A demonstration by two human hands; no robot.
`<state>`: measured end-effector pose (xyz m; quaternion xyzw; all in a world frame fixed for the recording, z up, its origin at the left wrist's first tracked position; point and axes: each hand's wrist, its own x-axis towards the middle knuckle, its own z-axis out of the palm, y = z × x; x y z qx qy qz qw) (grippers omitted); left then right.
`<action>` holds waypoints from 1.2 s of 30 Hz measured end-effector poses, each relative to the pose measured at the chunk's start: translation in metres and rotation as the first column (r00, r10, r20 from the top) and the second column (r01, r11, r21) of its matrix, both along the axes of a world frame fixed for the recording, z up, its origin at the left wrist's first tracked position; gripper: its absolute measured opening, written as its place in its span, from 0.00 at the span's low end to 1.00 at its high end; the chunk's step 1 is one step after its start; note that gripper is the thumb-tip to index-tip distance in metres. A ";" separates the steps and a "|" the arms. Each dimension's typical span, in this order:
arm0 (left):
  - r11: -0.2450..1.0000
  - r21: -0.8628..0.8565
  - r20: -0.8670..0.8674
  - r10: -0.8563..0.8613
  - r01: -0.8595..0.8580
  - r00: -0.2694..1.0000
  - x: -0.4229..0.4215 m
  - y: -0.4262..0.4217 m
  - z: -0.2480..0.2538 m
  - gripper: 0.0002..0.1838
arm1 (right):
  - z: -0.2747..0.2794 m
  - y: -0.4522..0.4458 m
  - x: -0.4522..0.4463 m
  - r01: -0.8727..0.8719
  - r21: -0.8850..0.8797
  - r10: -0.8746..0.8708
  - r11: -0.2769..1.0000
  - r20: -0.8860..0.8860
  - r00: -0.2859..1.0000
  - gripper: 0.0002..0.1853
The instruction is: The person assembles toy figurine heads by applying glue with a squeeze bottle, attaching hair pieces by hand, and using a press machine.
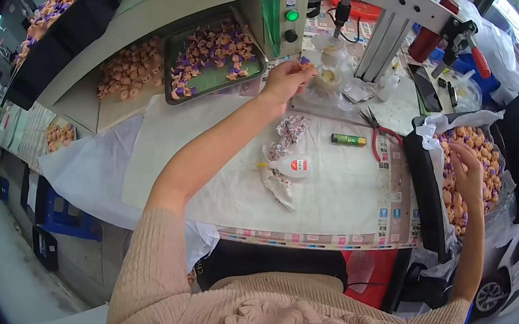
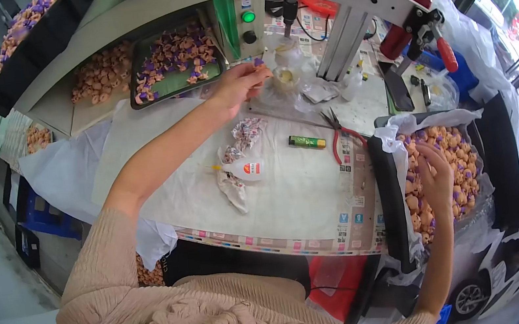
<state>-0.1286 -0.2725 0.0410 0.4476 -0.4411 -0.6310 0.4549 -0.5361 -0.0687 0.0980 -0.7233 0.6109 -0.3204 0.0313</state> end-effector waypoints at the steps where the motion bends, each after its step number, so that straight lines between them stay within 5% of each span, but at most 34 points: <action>1: 0.998 -0.063 -0.006 -0.020 0.020 1.000 -0.007 -0.006 -0.003 0.13 | 0.004 0.007 0.003 -0.004 -0.002 0.004 1.000 -0.002 1.000 0.13; 4: 0.981 -0.186 -0.013 -0.054 0.051 0.998 -0.027 -0.019 -0.021 0.14 | 0.028 0.030 0.032 -0.013 0.194 -0.006 0.981 0.097 0.995 0.11; 7: 0.824 -0.565 0.340 0.281 -0.044 0.898 -0.045 -0.028 -0.044 0.14 | 0.046 0.043 0.062 -0.074 0.202 0.074 0.976 0.006 0.997 0.10; 9: 0.807 -0.589 0.318 0.279 -0.042 0.906 -0.048 -0.033 -0.053 0.15 | 0.056 0.049 0.077 -0.101 0.212 0.112 0.972 -0.038 0.993 0.10; 17: 0.617 -0.783 0.371 0.360 0.080 0.856 -0.045 -0.052 -0.071 0.15 | 0.105 -0.013 0.144 -0.417 -0.032 0.402 0.908 -0.211 0.891 0.08; 21: 0.648 -0.760 0.325 0.324 0.042 0.888 -0.046 -0.052 -0.067 0.15 | 0.132 -0.101 0.192 -0.444 -0.437 0.329 0.783 -0.314 0.890 0.13; 23: 0.704 -0.709 0.320 0.279 0.034 0.905 -0.046 -0.046 -0.063 0.14 | 0.146 -0.157 0.212 -0.322 -0.648 0.188 0.690 -0.270 0.945 0.18; 26: 0.657 -0.754 0.329 0.357 0.016 0.874 -0.045 -0.037 -0.059 0.14 | 0.164 -0.227 0.233 -0.137 -0.654 -0.005 0.744 -0.210 0.978 0.28; 28: 0.633 -0.774 0.330 0.394 0.007 0.858 -0.046 -0.034 -0.059 0.13 | 0.167 -0.269 0.233 -0.046 -0.240 0.079 0.970 0.130 0.988 0.36; 29: 0.636 -0.772 0.328 0.399 -0.001 0.856 -0.048 -0.033 -0.060 0.14 | 0.172 -0.266 0.239 -0.051 -0.242 0.084 0.969 0.125 0.989 0.36; 32: 0.645 -0.764 0.317 0.409 -0.025 0.855 -0.048 -0.032 -0.062 0.15 | 0.193 -0.254 0.249 -0.019 -0.256 0.162 0.966 0.549 0.820 0.36; 34: 0.697 -0.716 0.421 0.389 0.037 0.820 -0.046 -0.033 -0.054 0.15 | 0.208 -0.223 0.248 -0.201 -0.459 0.463 0.865 0.580 0.670 0.33; 36: 0.729 -0.683 0.467 0.382 0.050 0.797 -0.044 -0.032 -0.055 0.15 | 0.210 -0.152 0.258 -0.339 -0.470 0.541 0.815 0.407 0.736 0.25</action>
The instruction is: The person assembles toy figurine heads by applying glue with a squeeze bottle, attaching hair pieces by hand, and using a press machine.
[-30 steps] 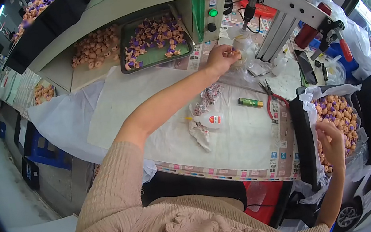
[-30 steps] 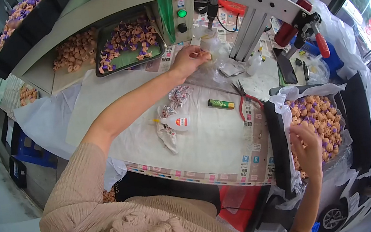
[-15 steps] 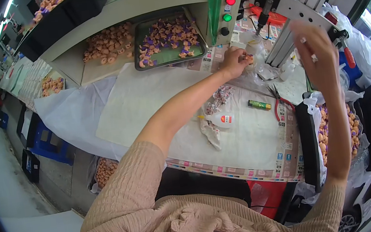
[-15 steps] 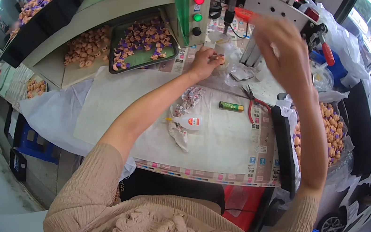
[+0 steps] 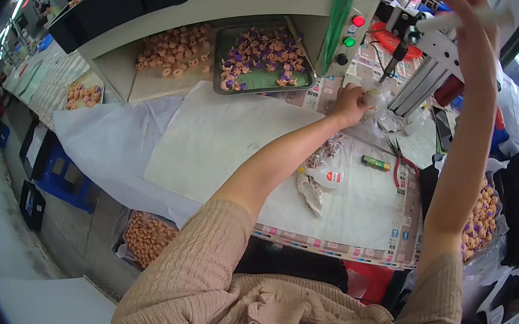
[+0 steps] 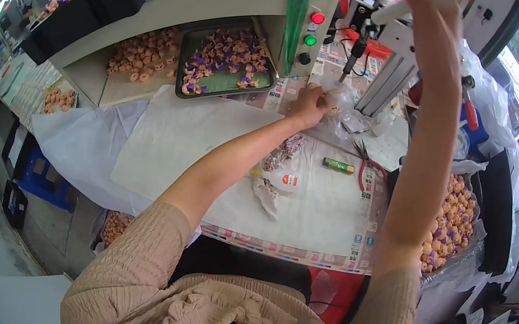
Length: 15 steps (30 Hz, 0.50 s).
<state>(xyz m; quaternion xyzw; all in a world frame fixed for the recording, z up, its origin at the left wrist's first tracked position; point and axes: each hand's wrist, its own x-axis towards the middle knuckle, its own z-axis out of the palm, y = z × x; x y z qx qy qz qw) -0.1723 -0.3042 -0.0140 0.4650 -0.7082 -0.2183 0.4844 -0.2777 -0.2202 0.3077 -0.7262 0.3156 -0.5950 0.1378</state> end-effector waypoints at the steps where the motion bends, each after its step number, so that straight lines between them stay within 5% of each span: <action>1: 0.999 0.026 -0.030 -0.037 0.037 0.999 -0.002 -0.002 -0.002 0.15 | -0.014 0.020 -0.003 -0.040 0.029 0.042 0.999 -0.089 0.995 0.24; 2: 0.996 0.050 -0.057 -0.066 0.068 0.996 -0.003 -0.005 -0.002 0.15 | -0.031 0.034 -0.003 -0.084 0.058 0.093 0.995 -0.173 0.980 0.22; 4: 0.996 0.073 -0.079 -0.051 0.056 0.996 0.009 -0.005 -0.005 0.14 | -0.069 0.060 0.015 -0.066 -0.263 -0.060 0.963 -0.443 0.895 0.20; 6: 0.994 -0.109 -0.109 -0.010 -0.002 0.994 0.023 0.008 -0.007 0.13 | -0.108 0.067 0.016 0.078 -0.395 -0.246 0.915 -0.394 0.886 0.23; 8: 0.991 -0.134 -0.087 0.008 -0.020 0.996 0.056 0.030 0.010 0.14 | -0.127 0.088 0.014 0.335 -0.313 -0.405 0.889 -0.192 0.894 0.26; 10: 0.981 -0.195 -0.033 -0.025 0.018 0.999 0.102 0.054 0.028 0.15 | -0.152 0.106 0.004 0.403 -0.211 -0.437 0.891 -0.152 0.886 0.30; 12: 0.962 -0.270 0.014 0.043 -0.038 0.999 0.158 0.059 0.027 0.15 | -0.193 0.131 -0.010 0.358 0.080 -0.353 0.930 -0.070 0.933 0.23; 15: 0.882 -0.390 0.062 0.312 -0.265 0.948 0.253 0.079 0.038 0.13 | -0.225 0.173 -0.012 0.316 0.298 -0.209 0.901 -0.341 0.917 0.12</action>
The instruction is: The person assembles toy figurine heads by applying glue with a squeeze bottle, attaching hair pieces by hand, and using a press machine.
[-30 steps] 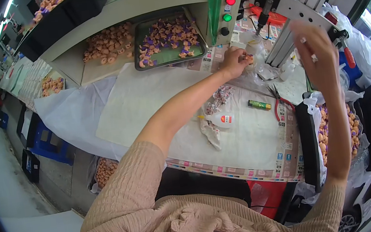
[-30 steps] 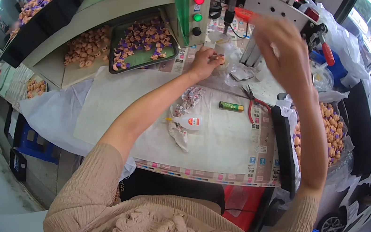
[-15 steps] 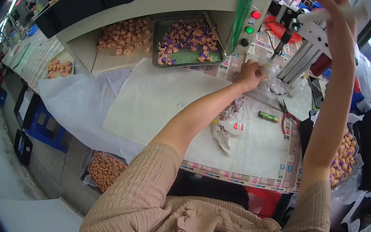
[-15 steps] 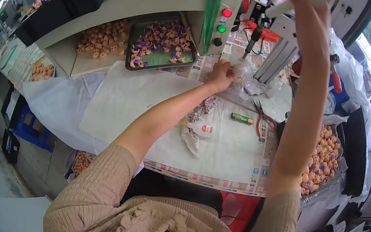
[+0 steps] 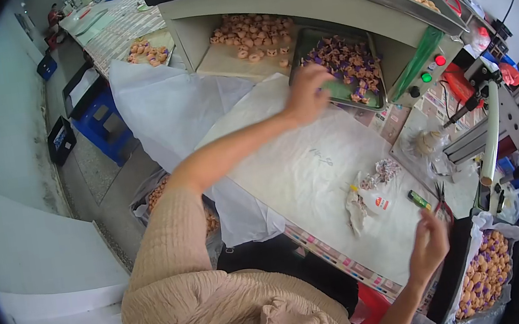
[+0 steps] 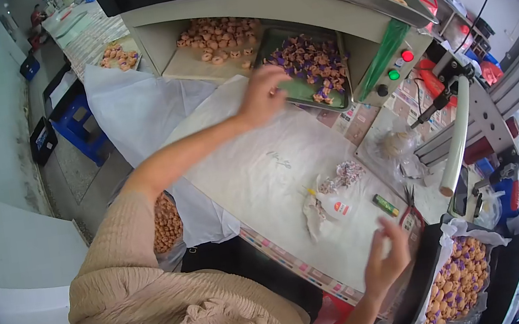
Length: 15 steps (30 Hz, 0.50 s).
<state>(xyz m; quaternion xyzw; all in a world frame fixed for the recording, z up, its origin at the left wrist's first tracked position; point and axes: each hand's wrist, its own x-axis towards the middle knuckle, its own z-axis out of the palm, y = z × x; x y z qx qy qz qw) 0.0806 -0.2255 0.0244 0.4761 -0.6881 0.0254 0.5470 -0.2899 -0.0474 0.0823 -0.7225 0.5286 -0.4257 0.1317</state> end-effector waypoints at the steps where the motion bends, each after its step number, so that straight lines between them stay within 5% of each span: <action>1: 0.996 -0.015 -0.016 0.089 -0.089 0.996 0.034 -0.002 0.000 0.14 | -0.005 0.014 0.011 -0.008 0.061 0.008 0.998 -0.001 1.000 0.10; 3: 0.927 -0.094 0.191 0.375 -0.363 0.907 0.104 -0.012 -0.008 0.18 | -0.023 0.037 0.024 0.013 0.152 -0.026 0.988 0.082 0.996 0.10; 6: 0.806 -0.022 0.324 0.565 -0.591 0.759 0.176 -0.025 -0.017 0.26 | -0.039 0.061 0.038 0.009 0.264 -0.047 0.965 0.139 0.989 0.09; 15: 0.712 0.375 0.397 0.455 -0.593 0.797 0.237 -0.131 -0.013 0.43 | -0.026 0.075 0.074 -0.064 0.258 0.045 0.964 0.079 0.996 0.10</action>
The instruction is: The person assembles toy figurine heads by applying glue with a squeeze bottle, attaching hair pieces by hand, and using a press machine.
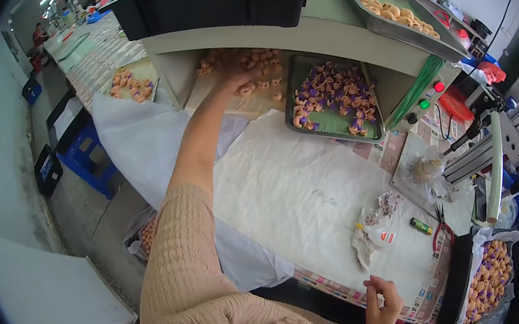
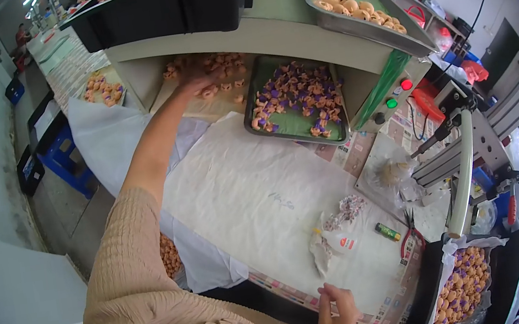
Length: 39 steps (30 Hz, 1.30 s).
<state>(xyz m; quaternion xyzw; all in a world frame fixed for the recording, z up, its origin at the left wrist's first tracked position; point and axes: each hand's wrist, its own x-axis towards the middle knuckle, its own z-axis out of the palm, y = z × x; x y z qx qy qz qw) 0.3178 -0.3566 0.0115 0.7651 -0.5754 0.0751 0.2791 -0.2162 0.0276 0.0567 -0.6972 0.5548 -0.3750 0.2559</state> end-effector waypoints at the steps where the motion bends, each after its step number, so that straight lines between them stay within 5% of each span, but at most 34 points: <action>1: 1.000 -0.010 0.018 0.026 -0.026 1.000 -0.001 -0.008 0.000 0.42 | 0.008 0.001 0.003 0.006 0.017 -0.006 1.000 -0.004 1.000 0.10; 8: 0.978 -0.037 0.155 0.207 -0.204 0.966 -0.001 -0.020 -0.011 0.37 | 0.011 -0.010 0.021 0.022 0.082 -0.021 0.996 -0.014 1.000 0.09; 15: 0.975 -0.174 0.170 -0.109 0.139 0.979 0.002 0.001 -0.014 0.24 | 0.005 -0.015 0.022 -0.072 0.006 0.072 0.997 -0.046 0.996 0.10; 20: 0.953 -0.277 0.236 -0.058 0.125 0.970 -0.010 0.016 0.000 0.20 | 0.001 0.000 0.011 -0.026 0.034 0.027 0.999 -0.038 0.999 0.09; 24: 0.924 -0.359 -0.031 -0.149 0.128 0.988 -0.034 0.025 0.017 0.17 | 0.001 0.008 0.006 -0.024 0.023 0.025 0.999 -0.035 0.999 0.08; 25: 0.919 -0.374 -0.226 -0.221 0.125 0.949 -0.046 0.026 0.017 0.17 | 0.001 0.008 0.006 -0.021 0.013 0.021 1.000 -0.030 0.999 0.08; 27: 0.913 -0.399 -0.574 -0.322 0.086 0.753 -0.066 0.040 0.024 0.17 | 0.000 0.009 0.006 -0.034 -0.007 0.034 0.999 -0.018 0.999 0.08; 28: 0.915 -0.394 -0.571 -0.313 0.080 0.759 -0.070 0.047 0.026 0.17 | -0.001 0.009 0.006 -0.043 -0.002 0.043 0.999 -0.012 0.999 0.08; 30: 0.945 -0.319 -0.946 -0.322 0.069 0.026 -0.082 0.062 0.029 0.19 | -0.005 0.010 0.002 -0.067 -0.031 0.066 0.997 -0.020 0.998 0.08; 31: 0.955 -0.285 -0.894 -0.234 0.083 -0.382 -0.091 0.072 0.032 0.20 | -0.007 0.011 0.000 -0.080 -0.044 0.079 0.996 -0.025 0.997 0.08; 35: 0.938 -0.304 -0.804 -0.158 0.168 -0.574 -0.148 0.139 0.030 0.20 | -0.010 0.005 -0.014 -0.002 -0.081 0.002 0.997 0.002 1.000 0.09; 39: 0.847 -0.351 -0.634 0.098 0.399 -0.767 -0.205 0.205 0.019 0.21 | -0.014 -0.026 -0.029 0.128 -0.211 -0.137 0.969 -0.032 0.990 0.11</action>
